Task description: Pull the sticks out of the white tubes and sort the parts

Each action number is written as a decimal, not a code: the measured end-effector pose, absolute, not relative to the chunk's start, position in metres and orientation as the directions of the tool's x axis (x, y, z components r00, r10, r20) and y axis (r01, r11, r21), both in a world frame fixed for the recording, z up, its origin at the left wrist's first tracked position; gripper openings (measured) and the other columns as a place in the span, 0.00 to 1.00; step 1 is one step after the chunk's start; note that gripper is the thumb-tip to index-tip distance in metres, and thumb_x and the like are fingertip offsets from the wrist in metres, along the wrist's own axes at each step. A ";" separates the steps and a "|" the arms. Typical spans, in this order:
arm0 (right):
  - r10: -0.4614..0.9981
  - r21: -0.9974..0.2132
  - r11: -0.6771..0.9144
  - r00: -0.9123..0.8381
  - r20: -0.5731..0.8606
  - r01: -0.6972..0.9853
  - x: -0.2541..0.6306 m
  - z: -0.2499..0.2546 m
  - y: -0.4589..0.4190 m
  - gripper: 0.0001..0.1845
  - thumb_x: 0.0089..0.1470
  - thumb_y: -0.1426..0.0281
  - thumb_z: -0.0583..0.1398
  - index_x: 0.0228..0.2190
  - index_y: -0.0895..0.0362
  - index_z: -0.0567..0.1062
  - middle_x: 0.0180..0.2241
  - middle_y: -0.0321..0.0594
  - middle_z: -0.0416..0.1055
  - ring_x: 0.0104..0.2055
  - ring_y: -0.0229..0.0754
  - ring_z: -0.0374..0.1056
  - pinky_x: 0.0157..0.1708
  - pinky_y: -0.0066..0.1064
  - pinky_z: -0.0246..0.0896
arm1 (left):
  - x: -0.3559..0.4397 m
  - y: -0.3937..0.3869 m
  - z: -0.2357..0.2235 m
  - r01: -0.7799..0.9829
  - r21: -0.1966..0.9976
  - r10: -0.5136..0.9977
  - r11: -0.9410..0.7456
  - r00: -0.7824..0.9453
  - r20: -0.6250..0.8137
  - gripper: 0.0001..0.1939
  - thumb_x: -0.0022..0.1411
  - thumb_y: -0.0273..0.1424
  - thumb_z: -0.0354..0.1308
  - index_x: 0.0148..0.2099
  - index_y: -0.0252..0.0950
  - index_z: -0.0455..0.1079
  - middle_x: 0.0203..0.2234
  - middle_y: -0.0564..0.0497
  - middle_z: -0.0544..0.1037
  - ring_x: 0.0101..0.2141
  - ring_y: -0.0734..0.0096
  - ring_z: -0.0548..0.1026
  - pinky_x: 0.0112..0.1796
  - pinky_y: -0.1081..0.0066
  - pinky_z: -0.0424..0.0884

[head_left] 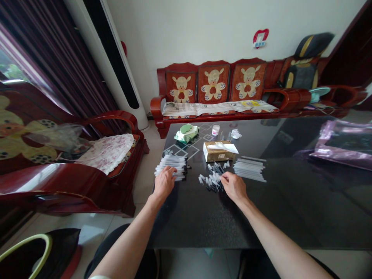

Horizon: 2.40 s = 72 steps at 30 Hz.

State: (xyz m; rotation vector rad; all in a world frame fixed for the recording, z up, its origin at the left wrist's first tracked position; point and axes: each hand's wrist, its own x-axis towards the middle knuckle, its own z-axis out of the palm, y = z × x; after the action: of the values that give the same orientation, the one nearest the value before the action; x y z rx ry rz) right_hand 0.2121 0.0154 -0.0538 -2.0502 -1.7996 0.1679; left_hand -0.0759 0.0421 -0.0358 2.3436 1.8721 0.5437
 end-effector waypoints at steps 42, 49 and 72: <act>0.929 -0.946 -0.290 -0.194 -0.315 0.147 0.176 -0.059 -0.021 0.25 0.54 0.50 0.51 0.26 0.59 0.69 0.13 0.32 0.65 0.10 0.31 0.58 0.08 0.20 0.43 | -0.026 0.000 -0.028 0.604 0.623 0.866 -0.497 0.298 0.401 0.09 0.60 0.35 0.55 0.39 0.36 0.71 0.34 0.48 0.74 0.38 0.64 0.70 0.42 0.67 0.64; 0.911 -0.944 -0.321 -0.300 -0.283 -0.083 0.163 -0.054 -0.029 0.23 0.52 0.52 0.56 0.29 0.61 0.71 0.16 0.34 0.68 0.12 0.30 0.60 0.09 0.19 0.47 | -0.018 0.005 -0.054 -0.044 0.985 0.937 0.166 0.319 -0.144 0.23 0.57 0.47 0.55 0.40 0.31 0.72 0.24 0.48 0.75 0.22 0.74 0.71 0.23 0.74 0.67; 0.915 -0.926 -0.331 -0.299 -0.269 -0.179 0.161 -0.059 -0.030 0.16 0.44 0.60 0.64 0.26 0.61 0.70 0.17 0.35 0.70 0.14 0.32 0.63 0.11 0.20 0.54 | -0.015 0.009 -0.056 -0.329 0.900 0.934 0.287 0.304 -0.187 0.20 0.55 0.44 0.60 0.33 0.28 0.71 0.21 0.47 0.76 0.21 0.77 0.73 0.27 0.77 0.71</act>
State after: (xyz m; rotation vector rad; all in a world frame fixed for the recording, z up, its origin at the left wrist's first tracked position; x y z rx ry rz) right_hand 0.1606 -0.0295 -0.0588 -1.1100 -1.0629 1.7424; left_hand -0.0151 0.0089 -0.0555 0.8775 0.8532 0.9970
